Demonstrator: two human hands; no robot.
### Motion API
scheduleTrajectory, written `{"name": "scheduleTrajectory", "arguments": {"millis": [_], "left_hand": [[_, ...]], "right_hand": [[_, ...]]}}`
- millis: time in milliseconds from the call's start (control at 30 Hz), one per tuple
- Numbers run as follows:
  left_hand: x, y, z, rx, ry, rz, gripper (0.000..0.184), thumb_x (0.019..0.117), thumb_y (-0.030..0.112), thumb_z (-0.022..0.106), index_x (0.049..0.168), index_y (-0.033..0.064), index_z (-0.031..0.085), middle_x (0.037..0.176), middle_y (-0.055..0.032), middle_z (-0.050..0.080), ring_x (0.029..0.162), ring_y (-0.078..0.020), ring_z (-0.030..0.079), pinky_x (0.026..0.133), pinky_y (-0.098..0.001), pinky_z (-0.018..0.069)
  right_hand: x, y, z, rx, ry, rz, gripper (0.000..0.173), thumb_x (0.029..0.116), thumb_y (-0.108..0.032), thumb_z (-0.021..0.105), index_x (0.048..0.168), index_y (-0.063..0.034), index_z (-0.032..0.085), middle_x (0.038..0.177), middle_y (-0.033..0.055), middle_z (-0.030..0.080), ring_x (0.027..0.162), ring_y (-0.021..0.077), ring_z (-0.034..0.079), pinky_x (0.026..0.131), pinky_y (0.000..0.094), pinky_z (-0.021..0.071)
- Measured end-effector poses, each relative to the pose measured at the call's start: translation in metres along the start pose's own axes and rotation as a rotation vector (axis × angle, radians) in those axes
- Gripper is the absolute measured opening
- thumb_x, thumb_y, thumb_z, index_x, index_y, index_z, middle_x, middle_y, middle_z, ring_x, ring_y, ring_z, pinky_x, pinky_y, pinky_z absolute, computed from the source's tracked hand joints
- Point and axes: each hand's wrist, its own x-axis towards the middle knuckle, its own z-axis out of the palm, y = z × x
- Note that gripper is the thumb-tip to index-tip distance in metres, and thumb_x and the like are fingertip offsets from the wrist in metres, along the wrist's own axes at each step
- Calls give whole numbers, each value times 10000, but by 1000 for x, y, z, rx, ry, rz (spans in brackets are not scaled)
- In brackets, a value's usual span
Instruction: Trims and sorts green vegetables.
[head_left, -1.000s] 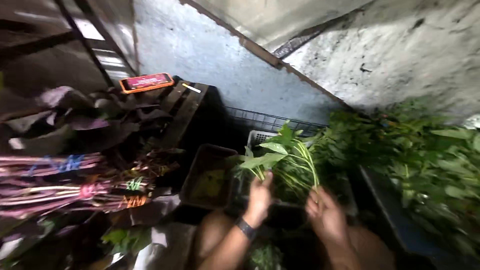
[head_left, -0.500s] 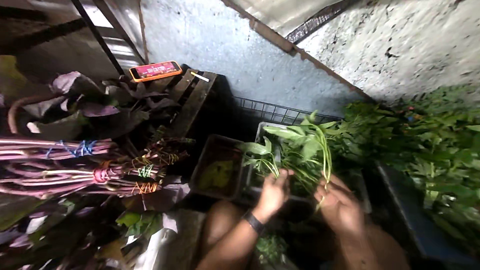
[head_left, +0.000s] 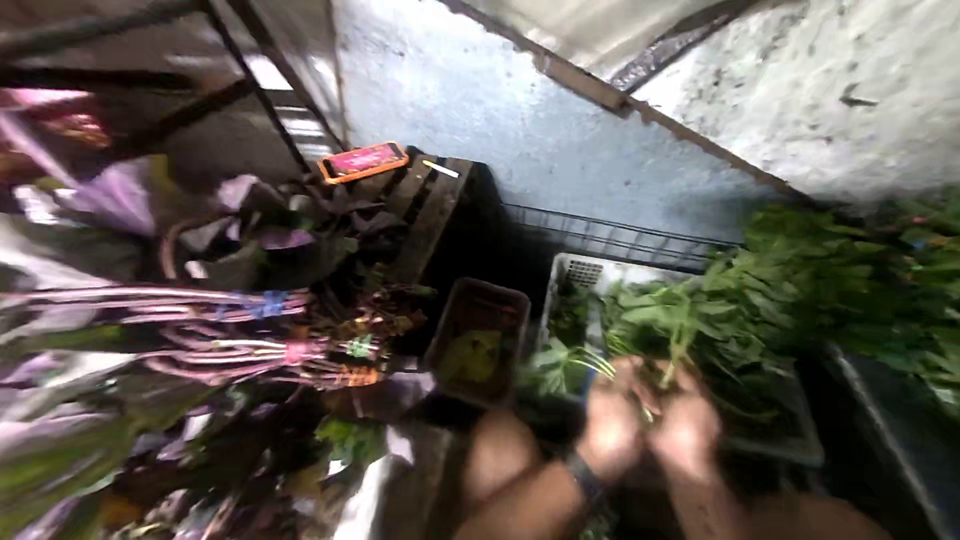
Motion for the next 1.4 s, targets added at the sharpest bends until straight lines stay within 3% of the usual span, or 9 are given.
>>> {"name": "scheduleTrajectory", "arguments": {"millis": [167, 300, 333, 433, 633, 833, 1000, 1233, 1400], "left_hand": [[14, 21, -6, 296, 74, -84, 257, 1103, 234, 463, 1159, 50, 633, 644, 12, 478, 443, -69, 403, 406, -218, 369], [14, 19, -10, 615, -70, -20, 254, 1038, 229, 603, 1175, 29, 680, 986, -70, 700, 826, -109, 649, 776, -319, 557], [12, 16, -11, 630, -102, -66, 292, 1051, 256, 585, 1228, 37, 666, 1005, -67, 702, 827, -101, 650, 773, -306, 560], [10, 12, -14, 568, -124, -293, 292, 1099, 327, 475, 1166, 67, 590, 732, 5, 552, 485, -54, 426, 442, -209, 377], [9, 2, -19, 429, -150, -286, 231, 1113, 243, 420, 1225, 88, 550, 718, 4, 559, 484, -59, 428, 438, -207, 367], [7, 6, -18, 275, -92, -272, 354, 1136, 295, 316, 1230, 52, 556, 780, -34, 626, 453, -55, 430, 408, -191, 367], [5, 15, -32, 378, -160, -254, 362, 1127, 342, 369, 1169, 50, 578, 679, 1, 553, 448, -61, 433, 407, -198, 388], [9, 8, -40, 321, -285, -89, 385, 1137, 240, 271, 1098, 9, 577, 726, -40, 642, 711, -171, 666, 752, -364, 593], [8, 7, -39, 212, -210, -206, 371, 1140, 322, 272, 1131, 59, 535, 661, -16, 539, 522, -153, 576, 518, -328, 565]], "right_hand": [[13, -19, -13, -120, -42, -37, 452, 993, 11, 474, 1440, -51, 504, 955, 5, 612, 660, 68, 594, 556, 212, 522], [13, -25, -16, -329, -147, -78, 352, 1014, -74, 581, 1357, 4, 598, 1112, 55, 698, 901, 81, 671, 787, 243, 577], [14, -22, -17, -381, -176, -102, 336, 1015, -76, 577, 1338, 10, 617, 1158, 69, 701, 953, 85, 673, 824, 249, 574], [15, -11, -23, -498, -259, -110, 322, 1045, -84, 519, 1332, -2, 640, 1225, 57, 699, 971, 36, 660, 835, 199, 545], [-12, -5, -56, -589, -353, -114, 523, 1056, -182, 493, 1542, -18, 390, 1431, 128, 568, 1197, 111, 618, 1007, 291, 529], [-47, -15, -92, -920, -388, -150, 297, 1073, -157, 486, 1258, -2, 659, 873, 69, 661, 637, 112, 579, 593, 309, 527], [-50, -5, -95, -990, -436, -272, 256, 1050, -205, 568, 1210, -68, 714, 1021, 43, 728, 854, 84, 678, 806, 310, 585], [-53, 2, -100, -1006, -376, -283, 242, 1025, -216, 622, 1174, -53, 720, 1096, 76, 730, 993, 130, 699, 920, 351, 582], [-49, 8, -97, -1007, -449, -234, 232, 1000, -239, 667, 1131, -66, 750, 1085, 68, 720, 1010, 125, 688, 930, 336, 577]]}}
